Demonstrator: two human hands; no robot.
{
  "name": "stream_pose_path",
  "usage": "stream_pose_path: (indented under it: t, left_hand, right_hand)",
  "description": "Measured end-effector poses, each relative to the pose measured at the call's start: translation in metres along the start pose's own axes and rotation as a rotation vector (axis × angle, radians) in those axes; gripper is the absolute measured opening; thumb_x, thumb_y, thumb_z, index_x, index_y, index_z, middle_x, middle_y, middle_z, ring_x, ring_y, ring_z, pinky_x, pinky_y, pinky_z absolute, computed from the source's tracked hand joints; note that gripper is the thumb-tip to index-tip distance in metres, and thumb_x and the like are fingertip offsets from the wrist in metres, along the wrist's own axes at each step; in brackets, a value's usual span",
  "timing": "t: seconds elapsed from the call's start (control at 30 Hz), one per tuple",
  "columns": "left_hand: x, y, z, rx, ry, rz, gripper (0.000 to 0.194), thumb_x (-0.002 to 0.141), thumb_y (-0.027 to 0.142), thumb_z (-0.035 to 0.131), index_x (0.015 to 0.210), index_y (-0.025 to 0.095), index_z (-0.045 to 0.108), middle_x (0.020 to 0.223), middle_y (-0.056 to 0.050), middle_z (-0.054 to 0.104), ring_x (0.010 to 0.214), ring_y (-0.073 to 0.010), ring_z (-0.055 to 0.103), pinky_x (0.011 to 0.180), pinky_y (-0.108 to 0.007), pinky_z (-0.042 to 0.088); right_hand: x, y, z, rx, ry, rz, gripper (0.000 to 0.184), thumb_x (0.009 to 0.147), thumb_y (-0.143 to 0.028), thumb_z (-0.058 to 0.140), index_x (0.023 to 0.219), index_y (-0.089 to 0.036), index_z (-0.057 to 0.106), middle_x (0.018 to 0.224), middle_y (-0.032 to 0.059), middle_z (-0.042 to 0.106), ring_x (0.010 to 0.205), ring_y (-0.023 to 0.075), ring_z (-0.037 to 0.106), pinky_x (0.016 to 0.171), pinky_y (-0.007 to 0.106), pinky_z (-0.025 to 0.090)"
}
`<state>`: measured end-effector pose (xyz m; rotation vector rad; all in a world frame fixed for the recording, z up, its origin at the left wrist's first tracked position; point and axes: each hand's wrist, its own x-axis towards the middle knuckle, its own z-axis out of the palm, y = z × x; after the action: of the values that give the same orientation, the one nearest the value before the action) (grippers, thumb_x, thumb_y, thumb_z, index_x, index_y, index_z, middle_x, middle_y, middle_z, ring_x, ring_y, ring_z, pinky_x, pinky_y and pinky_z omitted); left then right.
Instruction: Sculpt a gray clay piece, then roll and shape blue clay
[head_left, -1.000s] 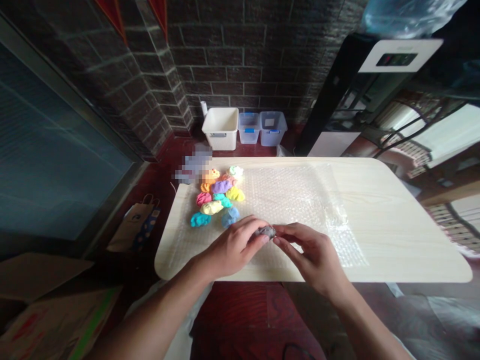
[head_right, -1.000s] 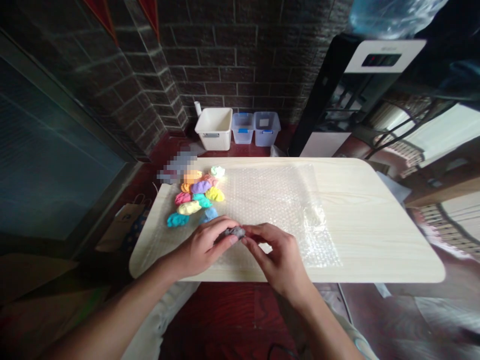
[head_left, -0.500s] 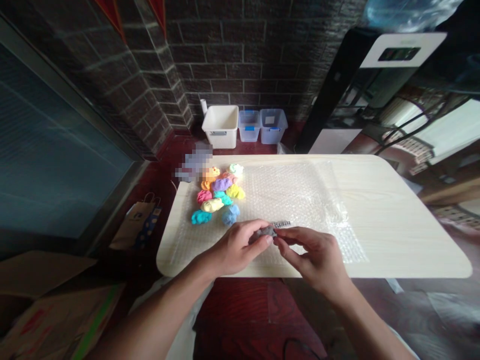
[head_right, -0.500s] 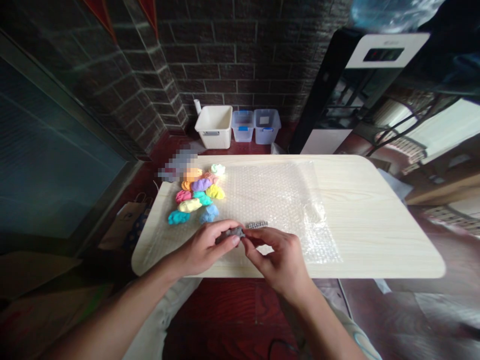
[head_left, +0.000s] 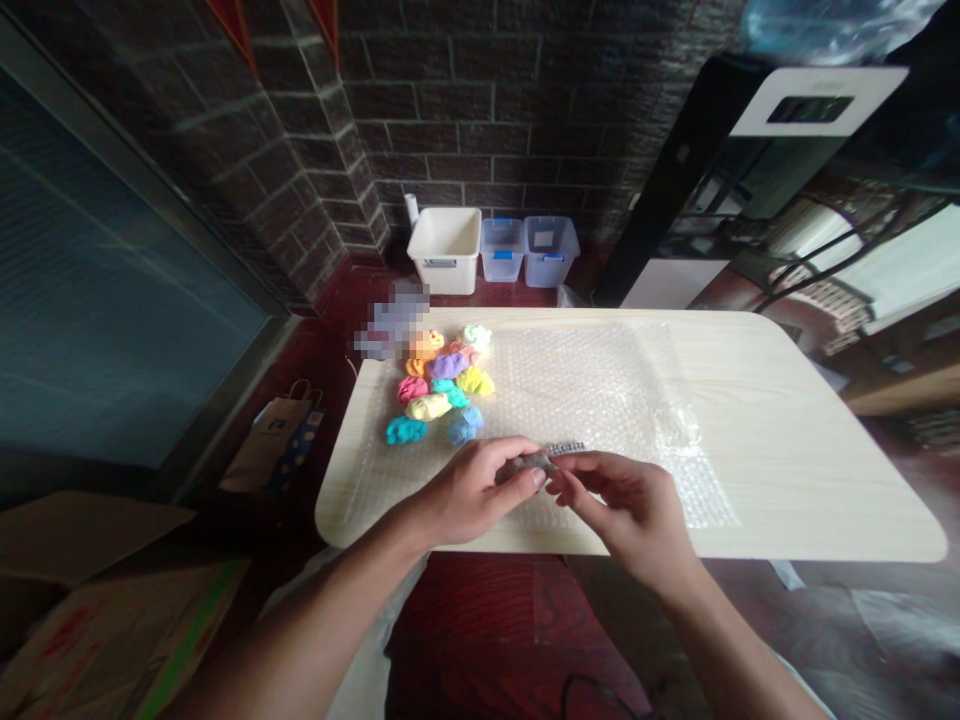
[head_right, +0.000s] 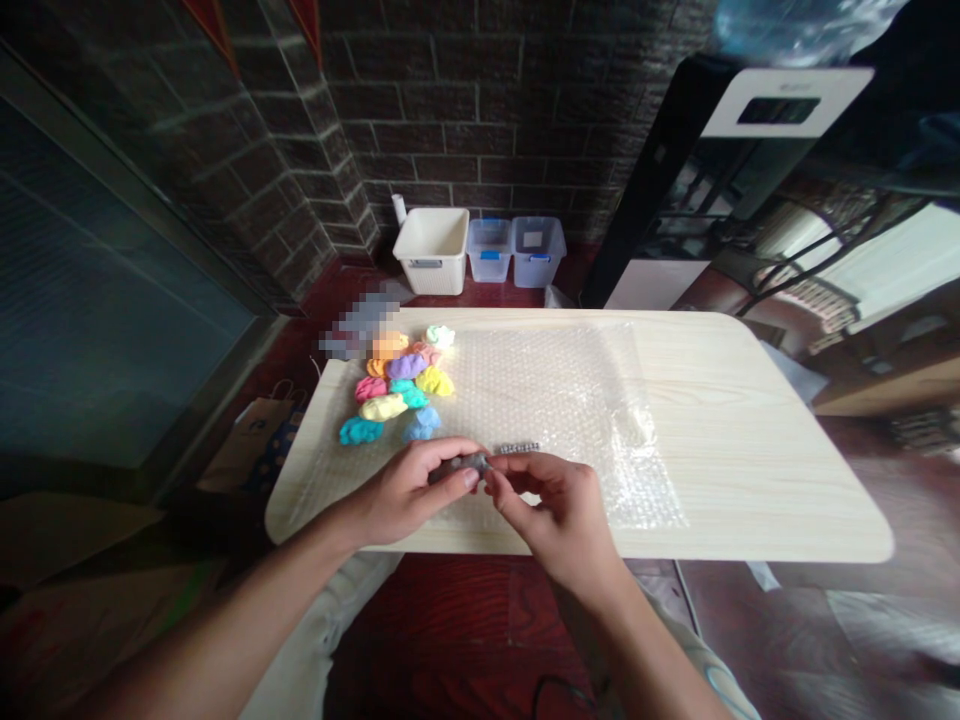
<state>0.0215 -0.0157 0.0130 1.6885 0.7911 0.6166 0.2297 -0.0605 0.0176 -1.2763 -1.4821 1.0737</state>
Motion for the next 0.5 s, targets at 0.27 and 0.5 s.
stream_pose_path:
  t: [0.27,0.5]
  left_hand:
    - [0.0,-0.004,0.008,0.232,0.194,0.189,0.017,0.097,0.02,0.061,0.113,0.017,0.067,0.104,-0.007,0.075,0.095,-0.0184,0.07,0.084,-0.029,0.052]
    - [0.001,-0.005,0.014,0.265,0.234,0.185,0.015,0.098,0.022,0.061,0.111,0.018,0.066,0.103,-0.006,0.075,0.095,-0.0182,0.07,0.085,-0.03,0.053]
  right_hand:
    - [0.006,0.002,0.003,0.199,0.063,0.105,0.02,0.084,-0.039,0.086,0.085,-0.019,0.087,0.07,0.0078,0.082,0.06,0.019,0.074,0.058,0.028,0.063]
    - [0.005,0.003,0.003,0.166,0.106,0.065,0.018,0.083,-0.036,0.085,0.084,-0.019,0.086,0.071,0.0078,0.082,0.06,0.0198,0.075,0.058,0.03,0.065]
